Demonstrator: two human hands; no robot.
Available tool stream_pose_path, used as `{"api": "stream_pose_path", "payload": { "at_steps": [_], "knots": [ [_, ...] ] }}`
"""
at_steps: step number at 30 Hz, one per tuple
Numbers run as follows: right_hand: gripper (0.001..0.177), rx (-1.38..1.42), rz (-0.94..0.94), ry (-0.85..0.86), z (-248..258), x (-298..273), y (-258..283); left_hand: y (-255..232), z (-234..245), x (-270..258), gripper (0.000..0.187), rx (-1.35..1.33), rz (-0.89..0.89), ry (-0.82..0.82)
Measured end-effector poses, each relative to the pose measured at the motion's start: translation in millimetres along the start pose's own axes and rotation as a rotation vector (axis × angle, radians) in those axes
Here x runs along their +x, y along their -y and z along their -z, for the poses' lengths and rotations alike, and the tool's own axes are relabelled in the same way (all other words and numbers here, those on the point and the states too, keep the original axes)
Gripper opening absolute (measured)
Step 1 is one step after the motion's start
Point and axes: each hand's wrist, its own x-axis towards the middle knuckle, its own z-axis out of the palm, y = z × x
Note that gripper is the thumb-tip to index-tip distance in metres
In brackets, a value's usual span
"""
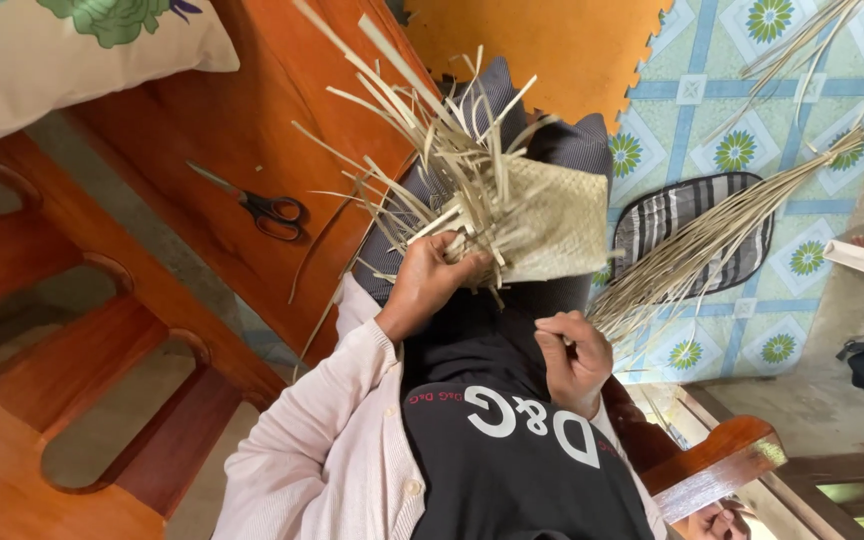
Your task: A person is weaving a basket by hand, tucking in loose strands of dried plant material and occasionally using scissors to trim them.
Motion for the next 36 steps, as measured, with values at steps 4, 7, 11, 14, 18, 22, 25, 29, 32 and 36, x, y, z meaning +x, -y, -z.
{"api": "stream_pose_path", "payload": {
  "at_steps": [4,7,11,14,18,22,25,29,32,36],
  "knots": [
    [0.013,-0.144,0.135,0.068,-17,69,50,22,18,8,0.020,0.126,-0.023,0.116],
    [0.015,-0.303,0.222,0.211,-24,102,65,20,20,7,0.024,0.262,-0.103,0.154],
    [0.024,-0.379,0.214,0.355,-36,131,66,32,20,9,0.038,0.344,-0.125,0.123],
    [0.023,-0.403,0.135,0.401,-44,141,61,14,20,3,0.045,0.376,-0.158,0.115],
    [0.022,-0.451,-0.002,0.431,-49,150,56,7,22,4,0.046,0.388,-0.162,0.148],
    [0.024,-0.368,-0.079,0.460,-49,159,57,0,20,4,0.046,0.406,-0.183,0.162],
    [0.023,-0.226,-0.182,0.466,-49,159,51,9,20,6,0.045,0.401,-0.168,0.174],
    [0.019,-0.066,-0.260,0.414,-55,163,49,27,24,16,0.047,0.373,-0.149,0.183],
    [0.017,0.002,-0.231,0.333,-59,163,33,30,28,20,0.046,0.376,-0.144,0.213],
    [0.016,-0.034,-0.060,0.310,-65,165,20,33,25,24,0.041,0.379,-0.167,0.230]
  ]
}}
